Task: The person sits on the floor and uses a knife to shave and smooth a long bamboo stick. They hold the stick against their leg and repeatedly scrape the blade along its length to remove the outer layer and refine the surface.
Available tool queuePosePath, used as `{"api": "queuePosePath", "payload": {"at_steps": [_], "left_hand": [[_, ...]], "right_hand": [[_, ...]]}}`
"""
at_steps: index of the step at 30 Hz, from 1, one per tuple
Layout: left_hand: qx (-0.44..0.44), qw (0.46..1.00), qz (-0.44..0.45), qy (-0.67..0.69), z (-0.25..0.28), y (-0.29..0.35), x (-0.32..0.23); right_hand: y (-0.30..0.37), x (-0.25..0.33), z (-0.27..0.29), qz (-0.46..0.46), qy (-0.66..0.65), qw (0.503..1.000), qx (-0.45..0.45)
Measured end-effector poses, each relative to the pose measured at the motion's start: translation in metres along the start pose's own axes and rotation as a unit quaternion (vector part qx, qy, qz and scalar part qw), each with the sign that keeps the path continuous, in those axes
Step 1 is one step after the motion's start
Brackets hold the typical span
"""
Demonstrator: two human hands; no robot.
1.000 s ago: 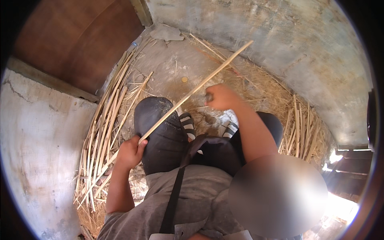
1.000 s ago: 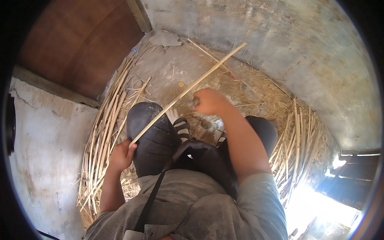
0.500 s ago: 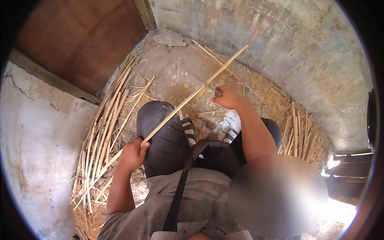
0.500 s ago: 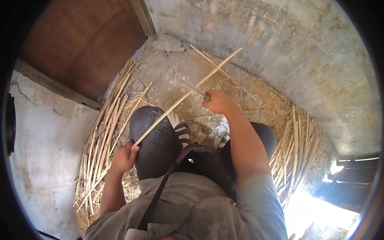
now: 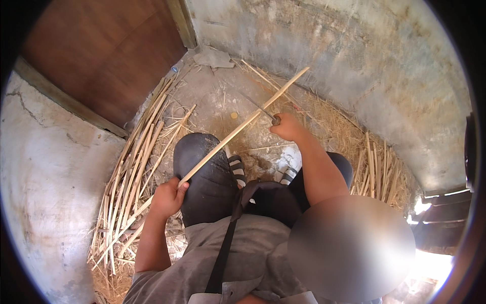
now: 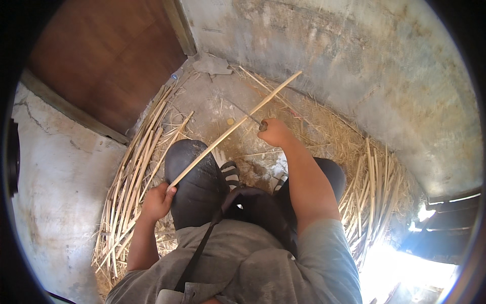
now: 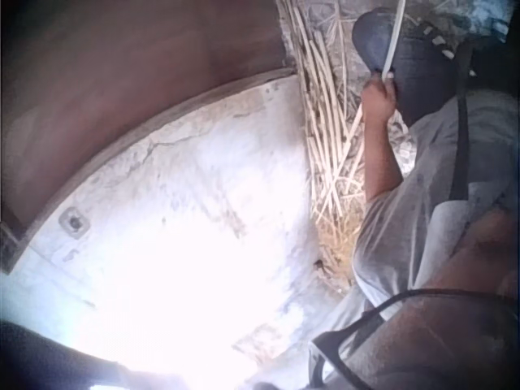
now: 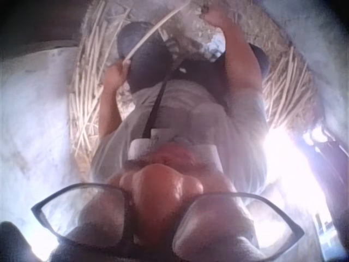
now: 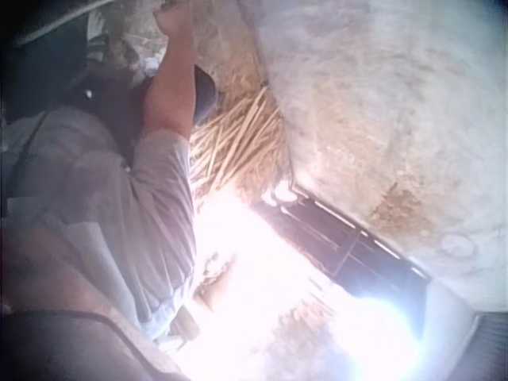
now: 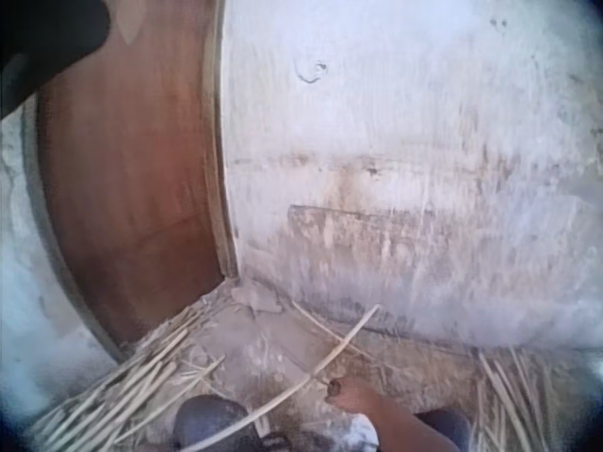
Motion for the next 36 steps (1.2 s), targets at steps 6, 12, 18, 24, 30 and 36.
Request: {"api": "queuePosePath", "payload": {"at_steps": [6,12,18,24,30,36], "left_hand": [[-0.011,1.0,-0.008,-0.001,0.005,0.006,0.0],[-0.006,1.0,-0.009,0.02,0.002,0.001,-0.001],[-0.03,0.999,-0.012,0.009,0.004,0.011,-0.004],[-0.018,1.0,-0.007,-0.001,0.003,0.011,-0.007],[-0.038,0.999,-0.017,-0.001,0.005,0.009,-0.004],[-0.034,0.999,-0.023,-0.006,0.008,0.013,-0.008]], "right_hand": [[0.024,0.093,-0.016,0.08,0.121,0.987,0.064],[0.011,0.057,-0.008,0.08,0.049,0.995,0.029],[0.023,0.082,-0.014,0.096,0.054,0.994,0.012],[0.012,0.072,-0.014,0.12,0.071,0.99,0.038],[0.016,0.062,0.007,0.055,0.058,0.997,-0.022],[0.034,0.12,-0.017,0.12,0.1,0.985,0.078]]}}
Point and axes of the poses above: each hand's wrist, its own y-axis away from the middle knuckle, its own z-axis out of the back of the hand, x = y × z, the point moved 8 cm from there along -y, towards the middle knuckle, and after that the axes turned 12 degrees about z, right-handed, at the moved point
